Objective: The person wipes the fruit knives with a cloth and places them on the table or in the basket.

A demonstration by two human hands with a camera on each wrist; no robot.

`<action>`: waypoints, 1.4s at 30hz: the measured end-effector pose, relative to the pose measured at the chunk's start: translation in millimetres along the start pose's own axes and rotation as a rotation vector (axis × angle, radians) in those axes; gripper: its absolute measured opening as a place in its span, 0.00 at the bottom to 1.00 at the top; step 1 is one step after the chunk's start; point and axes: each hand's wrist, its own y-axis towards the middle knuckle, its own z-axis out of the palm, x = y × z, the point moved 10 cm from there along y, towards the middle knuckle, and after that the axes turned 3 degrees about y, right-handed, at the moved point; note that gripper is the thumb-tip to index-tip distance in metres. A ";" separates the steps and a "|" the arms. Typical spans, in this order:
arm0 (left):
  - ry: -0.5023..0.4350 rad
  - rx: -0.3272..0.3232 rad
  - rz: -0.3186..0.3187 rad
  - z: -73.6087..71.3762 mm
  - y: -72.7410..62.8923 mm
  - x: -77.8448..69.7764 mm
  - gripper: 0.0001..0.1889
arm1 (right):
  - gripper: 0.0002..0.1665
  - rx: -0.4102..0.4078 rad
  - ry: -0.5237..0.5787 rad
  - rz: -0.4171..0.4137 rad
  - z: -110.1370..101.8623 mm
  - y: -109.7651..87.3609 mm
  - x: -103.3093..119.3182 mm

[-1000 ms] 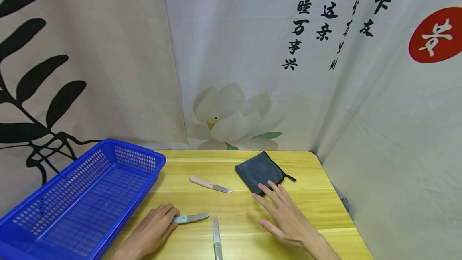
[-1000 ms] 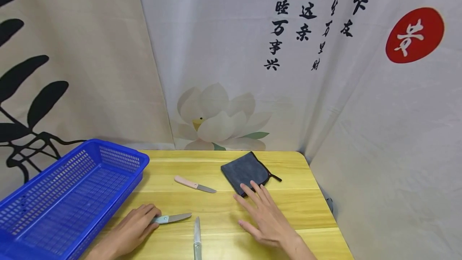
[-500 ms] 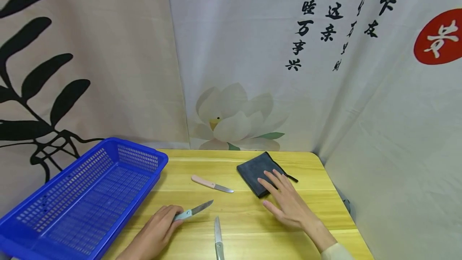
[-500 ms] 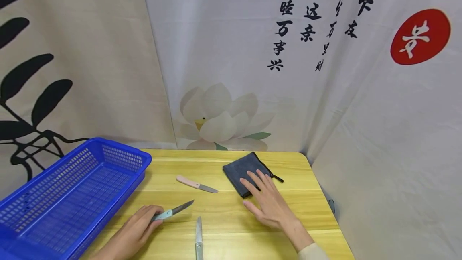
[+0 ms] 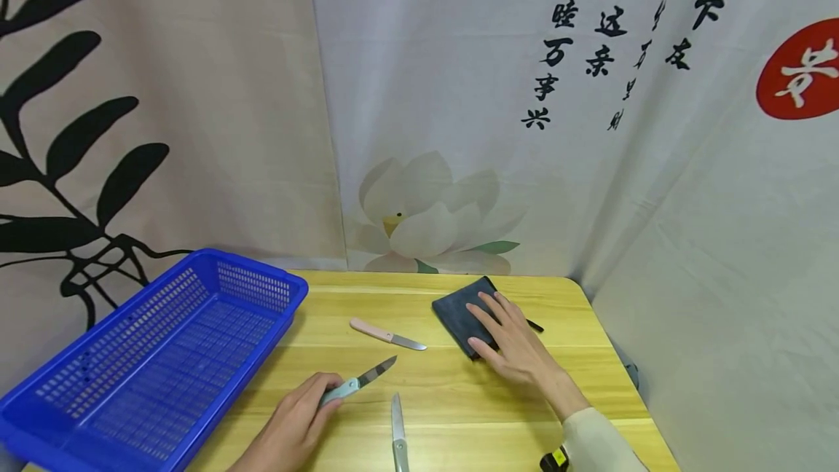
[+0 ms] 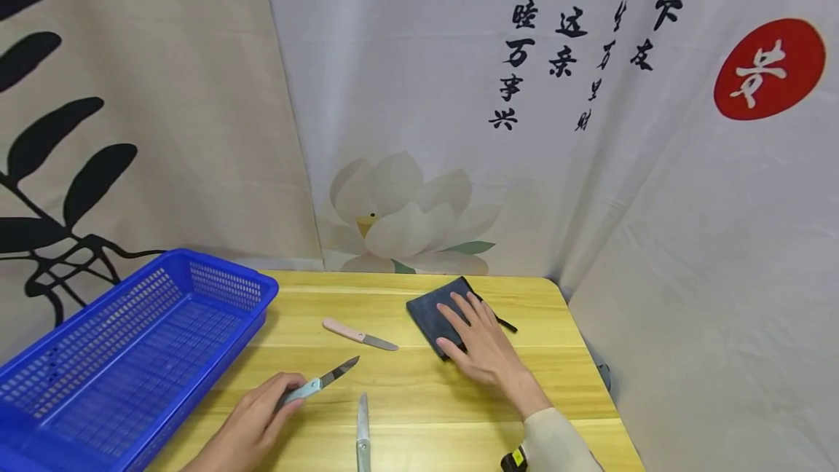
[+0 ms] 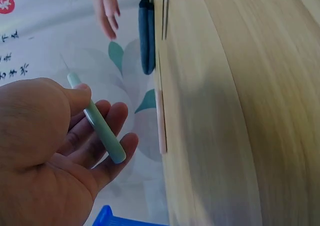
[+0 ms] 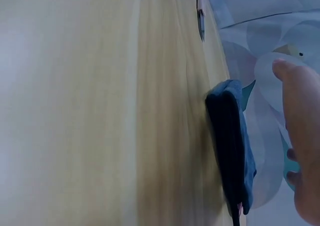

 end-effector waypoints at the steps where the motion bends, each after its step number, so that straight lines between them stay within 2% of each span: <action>1: -0.003 -0.008 0.009 -0.4 0.1 -1.6 0.15 | 0.39 0.010 -0.003 0.002 2.6 3.2 -1.7; 11: -0.035 -0.056 0.055 -4.2 -0.4 -12.3 0.18 | 0.40 0.118 0.021 0.014 28.0 34.6 -14.8; 15: -0.061 -0.070 0.071 -6.2 0.1 -16.0 0.19 | 0.42 0.163 0.010 0.048 37.3 42.8 -24.1; 21: -0.131 -0.068 0.038 -7.1 1.9 -17.3 0.19 | 0.44 0.220 -0.020 0.135 51.4 46.1 -42.8; 26: -0.170 -0.071 -0.013 -8.9 2.4 -15.7 0.18 | 0.47 0.266 0.004 0.169 62.4 43.9 -49.8; 35: -0.199 -0.066 -0.056 -10.4 3.6 -15.6 0.18 | 0.50 0.243 -0.045 0.167 68.4 43.3 -48.5; 42: -0.228 -0.062 -0.070 -10.7 4.3 -14.4 0.17 | 0.43 0.202 -0.095 0.157 64.0 45.2 -38.9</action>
